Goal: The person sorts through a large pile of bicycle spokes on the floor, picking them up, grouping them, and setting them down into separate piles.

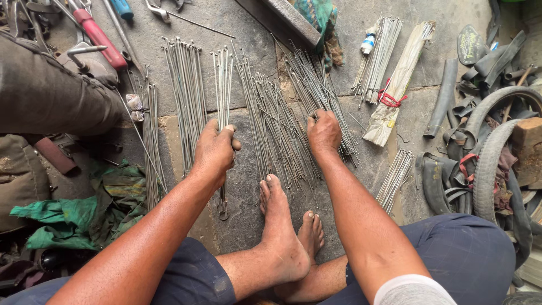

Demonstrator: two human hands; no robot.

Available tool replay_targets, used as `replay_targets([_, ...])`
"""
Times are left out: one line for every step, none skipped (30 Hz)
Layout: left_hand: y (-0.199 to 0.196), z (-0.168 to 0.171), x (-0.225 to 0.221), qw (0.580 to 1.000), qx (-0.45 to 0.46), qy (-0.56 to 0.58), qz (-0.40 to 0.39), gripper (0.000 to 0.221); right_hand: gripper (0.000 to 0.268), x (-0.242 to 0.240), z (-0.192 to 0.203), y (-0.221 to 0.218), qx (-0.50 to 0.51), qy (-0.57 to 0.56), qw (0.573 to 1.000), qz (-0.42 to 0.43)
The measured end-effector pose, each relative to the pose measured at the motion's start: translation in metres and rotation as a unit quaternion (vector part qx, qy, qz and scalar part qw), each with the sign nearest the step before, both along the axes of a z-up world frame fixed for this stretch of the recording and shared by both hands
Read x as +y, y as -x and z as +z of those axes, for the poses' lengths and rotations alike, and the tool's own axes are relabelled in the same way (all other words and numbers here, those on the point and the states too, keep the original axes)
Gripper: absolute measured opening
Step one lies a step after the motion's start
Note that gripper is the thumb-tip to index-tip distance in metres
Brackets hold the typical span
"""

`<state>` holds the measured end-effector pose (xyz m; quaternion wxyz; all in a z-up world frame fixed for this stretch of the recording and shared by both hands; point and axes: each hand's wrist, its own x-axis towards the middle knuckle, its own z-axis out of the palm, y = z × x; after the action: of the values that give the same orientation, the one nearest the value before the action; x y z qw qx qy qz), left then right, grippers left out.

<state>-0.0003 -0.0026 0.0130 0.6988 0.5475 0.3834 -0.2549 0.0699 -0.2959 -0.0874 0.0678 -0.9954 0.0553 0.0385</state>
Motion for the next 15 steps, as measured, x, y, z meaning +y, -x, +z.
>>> replay_targets([0.000, 0.001, 0.000, 1.000, -0.004, 0.002, 0.002, 0.010, 0.014, 0.002, 0.000, -0.001, 0.001, 0.002, 1.000, -0.016])
replay_targets([0.000, 0.002, 0.000, 1.000, -0.008, 0.004, 0.005, 0.010, 0.013, 0.004, -0.002, -0.002, -0.008, -0.004, 1.000, -0.021])
replay_targets([0.000, 0.002, 0.000, 1.000, -0.003, -0.002, -0.001, 0.010, 0.013, 0.005, -0.004, -0.003, -0.017, -0.009, 0.999, -0.027])
replay_targets([-0.001, 0.003, 0.000, 1.000, 0.002, -0.009, -0.007, 0.010, 0.013, 0.004, -0.008, -0.003, -0.026, -0.015, 0.999, -0.033])
replay_targets([-0.001, 0.003, 0.000, 1.000, 0.007, -0.016, -0.014, 0.010, 0.013, 0.004, -0.011, -0.005, -0.016, -0.013, 0.999, -0.034])
replay_targets([0.000, 0.003, 0.000, 1.000, 0.007, -0.013, -0.014, 0.010, 0.013, 0.003, -0.014, -0.007, -0.007, -0.011, 0.999, -0.036])
replay_targets([0.000, 0.003, 0.000, 1.000, 0.006, -0.011, -0.014, 0.010, 0.013, 0.002, -0.016, -0.009, 0.001, -0.010, 0.999, -0.039])
replay_targets([0.000, 0.003, 0.000, 1.000, 0.005, -0.009, -0.014, 0.010, 0.014, 0.001, -0.017, -0.009, -0.005, -0.010, 0.999, -0.031])
replay_targets([0.000, 0.002, -0.001, 1.000, 0.004, -0.005, -0.013, 0.010, 0.015, 0.000, -0.017, -0.008, -0.011, -0.011, 1.000, -0.023])
replay_targets([0.000, 0.002, -0.001, 1.000, 0.003, -0.001, -0.011, 0.010, 0.016, 0.000, -0.016, -0.006, -0.017, -0.011, 1.000, -0.015])
replay_targets([0.001, 0.001, -0.001, 1.000, 0.003, 0.001, -0.009, 0.010, 0.016, 0.000, -0.015, -0.004, -0.011, -0.014, 1.000, -0.010])
replay_targets([0.001, 0.001, 0.000, 1.000, -0.003, 0.006, -0.003, 0.011, 0.016, 0.001, -0.014, -0.002, -0.005, -0.018, 1.000, -0.005])
replay_targets([0.002, 0.000, -0.001, 1.000, -0.008, 0.011, 0.002, 0.011, 0.016, 0.001, -0.012, 0.001, 0.002, -0.021, 1.000, -0.002])
replay_targets([0.003, 0.000, -0.002, 1.000, -0.014, 0.016, 0.007, 0.013, 0.016, 0.003, -0.010, 0.002, 0.010, -0.009, 1.000, 0.004])
replay_targets([0.002, 0.000, -0.002, 1.000, -0.007, 0.014, 0.005, 0.013, 0.017, 0.006, -0.008, 0.001, 0.016, 0.003, 1.000, 0.008])
